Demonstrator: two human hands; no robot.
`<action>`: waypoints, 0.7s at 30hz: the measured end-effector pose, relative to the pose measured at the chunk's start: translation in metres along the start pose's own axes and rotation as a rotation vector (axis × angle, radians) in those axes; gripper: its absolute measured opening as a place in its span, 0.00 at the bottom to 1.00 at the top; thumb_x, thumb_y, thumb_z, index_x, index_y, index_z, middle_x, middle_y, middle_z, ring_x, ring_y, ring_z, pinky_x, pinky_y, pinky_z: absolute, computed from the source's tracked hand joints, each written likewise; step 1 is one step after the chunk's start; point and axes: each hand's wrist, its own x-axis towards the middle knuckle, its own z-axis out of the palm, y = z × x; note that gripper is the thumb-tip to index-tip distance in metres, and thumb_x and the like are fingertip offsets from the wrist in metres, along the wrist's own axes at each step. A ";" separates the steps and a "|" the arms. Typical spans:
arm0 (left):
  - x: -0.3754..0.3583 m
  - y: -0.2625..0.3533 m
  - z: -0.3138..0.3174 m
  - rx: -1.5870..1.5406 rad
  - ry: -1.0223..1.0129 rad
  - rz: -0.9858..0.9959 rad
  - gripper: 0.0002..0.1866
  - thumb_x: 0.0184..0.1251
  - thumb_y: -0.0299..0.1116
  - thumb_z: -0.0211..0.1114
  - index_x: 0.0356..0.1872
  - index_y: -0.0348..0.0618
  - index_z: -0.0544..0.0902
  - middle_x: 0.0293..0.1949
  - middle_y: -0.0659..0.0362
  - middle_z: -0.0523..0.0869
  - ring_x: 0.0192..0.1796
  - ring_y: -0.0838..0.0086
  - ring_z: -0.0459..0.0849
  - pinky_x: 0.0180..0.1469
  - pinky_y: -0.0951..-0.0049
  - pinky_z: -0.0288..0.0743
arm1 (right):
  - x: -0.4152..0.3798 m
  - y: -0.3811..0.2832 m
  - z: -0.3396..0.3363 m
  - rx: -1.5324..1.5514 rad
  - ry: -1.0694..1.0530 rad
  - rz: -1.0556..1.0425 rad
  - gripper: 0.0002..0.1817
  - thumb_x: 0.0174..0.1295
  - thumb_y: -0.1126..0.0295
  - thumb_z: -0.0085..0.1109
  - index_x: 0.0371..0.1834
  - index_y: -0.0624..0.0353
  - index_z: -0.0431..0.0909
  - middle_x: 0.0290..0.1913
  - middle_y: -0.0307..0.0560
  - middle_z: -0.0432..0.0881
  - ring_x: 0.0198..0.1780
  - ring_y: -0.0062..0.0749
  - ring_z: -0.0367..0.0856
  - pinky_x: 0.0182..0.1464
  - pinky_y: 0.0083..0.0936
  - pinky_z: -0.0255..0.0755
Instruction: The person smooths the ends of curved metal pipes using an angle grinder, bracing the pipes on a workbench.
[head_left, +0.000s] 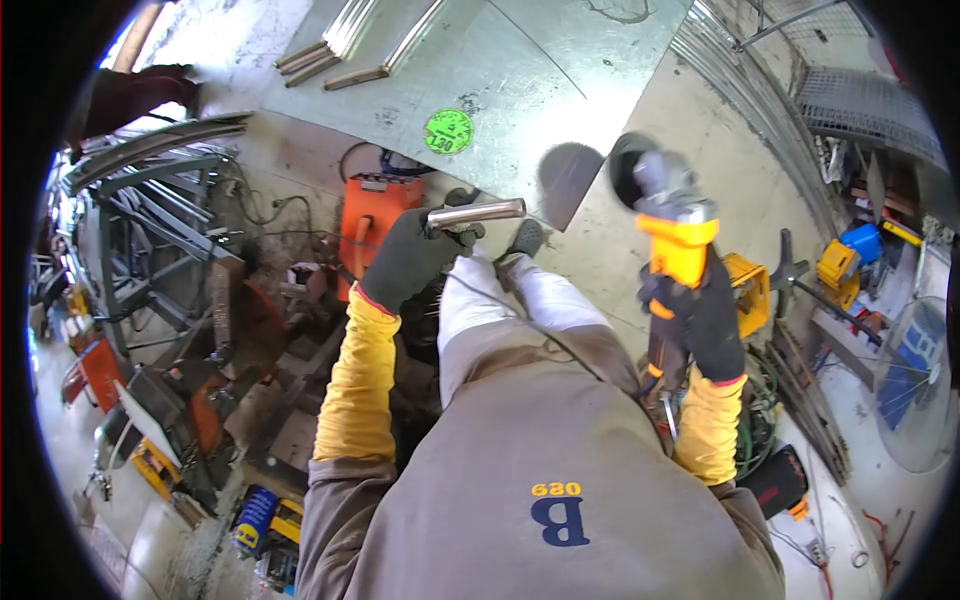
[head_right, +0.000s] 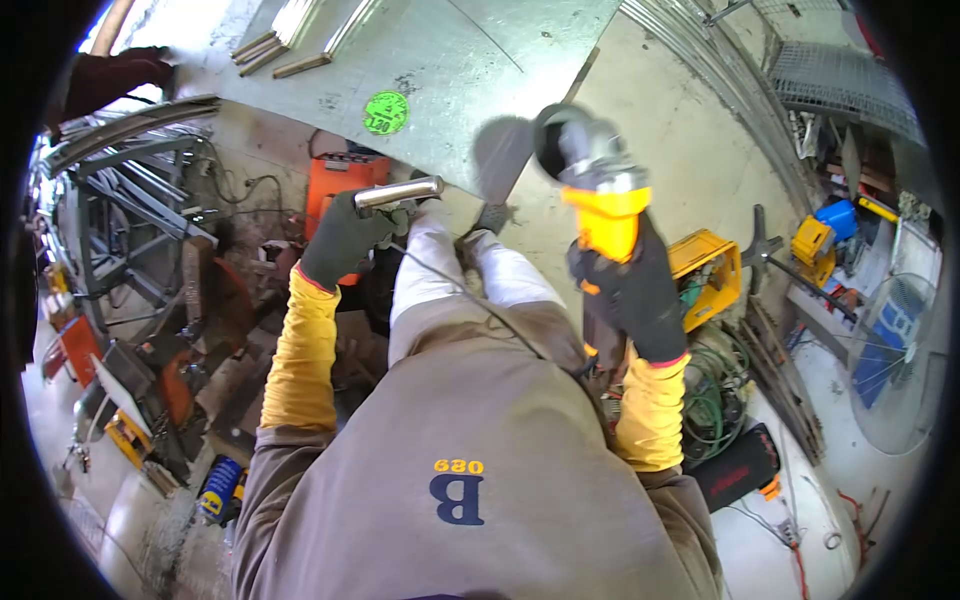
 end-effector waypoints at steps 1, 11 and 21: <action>-0.009 0.015 -0.002 0.000 -0.004 0.056 0.09 0.71 0.25 0.71 0.48 0.36 0.94 0.33 0.62 0.92 0.33 0.80 0.85 0.37 0.73 0.78 | -0.002 -0.005 0.001 0.098 0.051 -0.007 0.30 0.70 0.61 0.77 0.70 0.63 0.77 0.45 0.45 0.88 0.41 0.30 0.88 0.46 0.32 0.87; -0.055 0.104 0.014 0.845 0.395 1.017 0.15 0.58 0.24 0.73 0.47 0.42 0.95 0.47 0.52 0.94 0.51 0.51 0.90 0.56 0.54 0.83 | -0.023 0.010 -0.010 0.675 0.206 -0.265 0.32 0.69 0.63 0.75 0.72 0.63 0.75 0.50 0.51 0.89 0.47 0.41 0.93 0.54 0.43 0.93; -0.057 0.189 0.033 1.115 0.337 1.369 0.15 0.58 0.26 0.74 0.48 0.45 0.95 0.47 0.55 0.95 0.48 0.54 0.90 0.52 0.55 0.80 | -0.043 0.034 -0.023 0.917 0.203 -0.343 0.32 0.71 0.64 0.72 0.75 0.60 0.73 0.49 0.49 0.88 0.45 0.40 0.93 0.50 0.41 0.93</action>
